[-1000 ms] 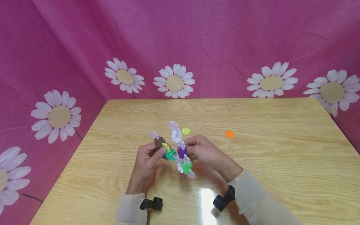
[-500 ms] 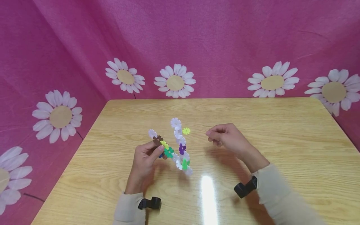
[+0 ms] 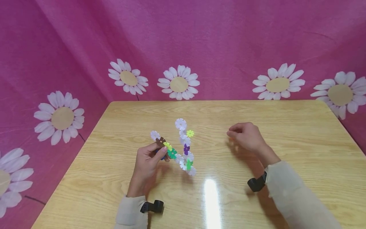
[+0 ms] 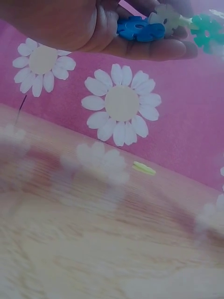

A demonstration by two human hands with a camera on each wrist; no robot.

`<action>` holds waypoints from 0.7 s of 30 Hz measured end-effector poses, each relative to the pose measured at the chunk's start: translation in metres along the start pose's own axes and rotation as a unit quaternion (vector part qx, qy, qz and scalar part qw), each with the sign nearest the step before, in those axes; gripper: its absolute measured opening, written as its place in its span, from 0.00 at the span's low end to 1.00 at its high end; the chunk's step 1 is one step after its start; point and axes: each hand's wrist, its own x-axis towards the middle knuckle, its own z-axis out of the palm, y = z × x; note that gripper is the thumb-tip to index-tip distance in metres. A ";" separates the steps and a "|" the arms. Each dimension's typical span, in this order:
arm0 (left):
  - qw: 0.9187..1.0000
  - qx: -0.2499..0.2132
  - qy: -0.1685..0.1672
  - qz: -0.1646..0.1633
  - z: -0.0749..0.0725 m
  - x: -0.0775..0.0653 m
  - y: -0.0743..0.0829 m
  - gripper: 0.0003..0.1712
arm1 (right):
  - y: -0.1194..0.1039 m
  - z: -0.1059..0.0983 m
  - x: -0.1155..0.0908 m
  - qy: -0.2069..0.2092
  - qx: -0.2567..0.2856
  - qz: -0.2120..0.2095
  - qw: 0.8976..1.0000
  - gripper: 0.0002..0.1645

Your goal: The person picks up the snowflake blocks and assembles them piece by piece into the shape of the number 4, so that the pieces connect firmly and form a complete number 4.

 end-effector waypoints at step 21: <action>1.000 -0.003 -0.005 0.002 -0.003 -0.001 -0.001 0.07 | 0.029 0.002 0.017 0.004 -0.147 -0.013 0.989 0.25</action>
